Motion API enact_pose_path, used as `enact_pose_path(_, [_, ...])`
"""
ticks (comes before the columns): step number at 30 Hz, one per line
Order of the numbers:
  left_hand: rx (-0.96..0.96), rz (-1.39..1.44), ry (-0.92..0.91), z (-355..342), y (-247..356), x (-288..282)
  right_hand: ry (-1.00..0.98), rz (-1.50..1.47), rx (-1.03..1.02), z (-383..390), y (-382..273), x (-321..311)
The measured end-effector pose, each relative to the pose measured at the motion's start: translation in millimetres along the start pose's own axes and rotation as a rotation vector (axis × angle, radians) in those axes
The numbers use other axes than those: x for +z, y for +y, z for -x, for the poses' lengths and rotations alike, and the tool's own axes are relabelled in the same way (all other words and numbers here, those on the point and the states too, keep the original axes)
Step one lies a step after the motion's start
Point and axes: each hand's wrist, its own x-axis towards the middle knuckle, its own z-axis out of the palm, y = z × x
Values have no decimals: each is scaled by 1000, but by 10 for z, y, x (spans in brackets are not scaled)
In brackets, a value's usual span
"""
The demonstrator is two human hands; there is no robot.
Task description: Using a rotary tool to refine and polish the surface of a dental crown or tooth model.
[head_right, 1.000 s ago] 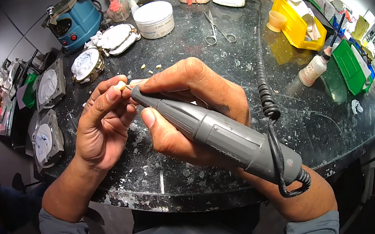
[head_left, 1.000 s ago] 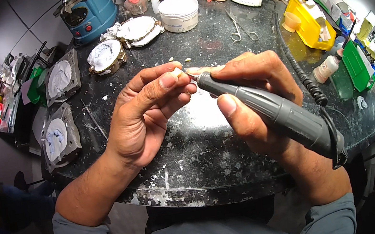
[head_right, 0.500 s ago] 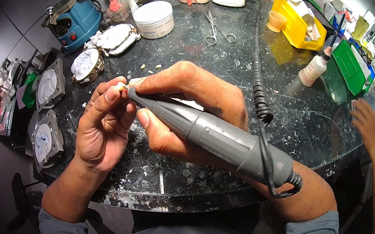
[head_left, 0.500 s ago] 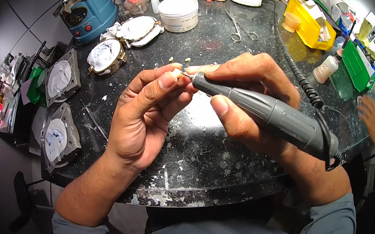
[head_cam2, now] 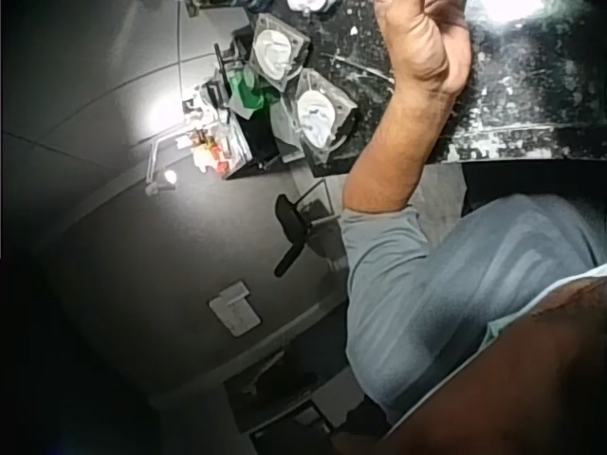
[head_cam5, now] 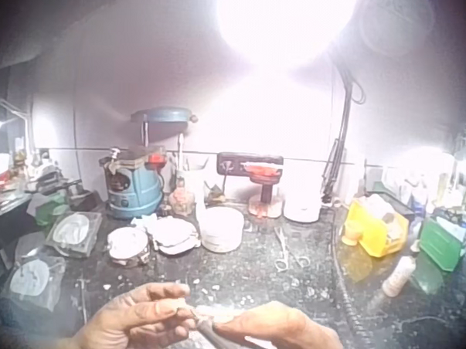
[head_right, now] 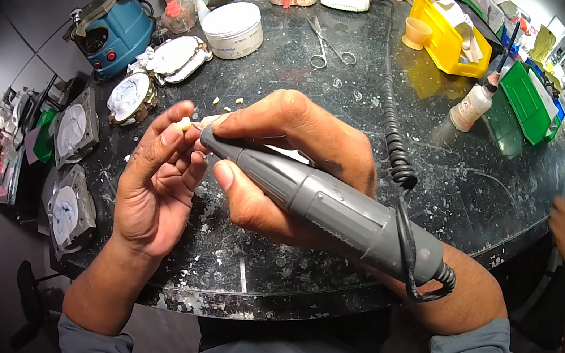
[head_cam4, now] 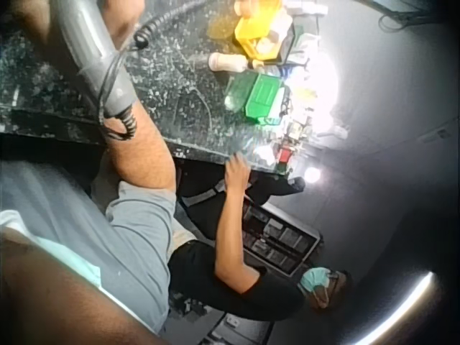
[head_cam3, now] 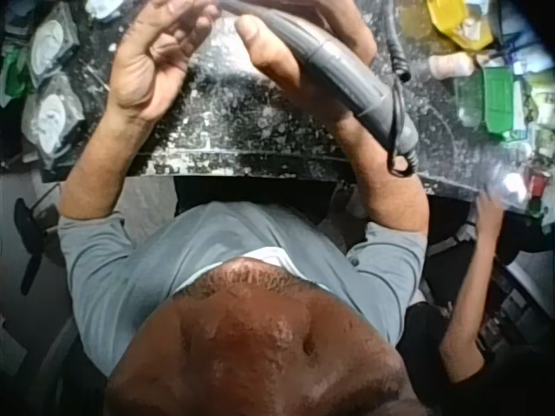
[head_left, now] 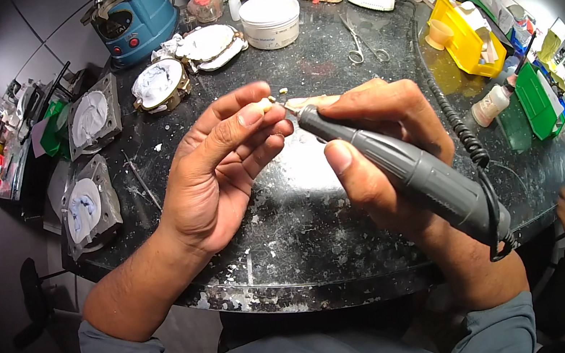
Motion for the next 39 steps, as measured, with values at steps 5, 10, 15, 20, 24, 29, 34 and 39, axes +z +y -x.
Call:
enact_pose_path(5, [78,-81,-23,-9,-7,-37,16,13,-59,-1,54,6])
enact_pose_path(10, [50,-146,7,9,14,4,12,-3,-65,4,49,5])
enact_pose_path(15, [122,-251,10,11,-20,20,12,-3,13,0,10,-3])
enact_pose_path(20, [147,-273,-37,16,-19,8,-115,72,69,-2,-34,-66])
enact_pose_path(24, [153,-275,-61,24,-17,23,-108,98,40,-11,-47,-77])
enact_pose_path(29, [142,-246,-113,31,-8,-6,-109,66,10,-11,-5,-63])
enact_pose_path(34, [137,-233,-111,31,-7,2,-97,38,1,-5,-10,-53])
enact_pose_path(39, [130,-222,-127,23,-5,-30,-94,57,31,-6,-25,-60])
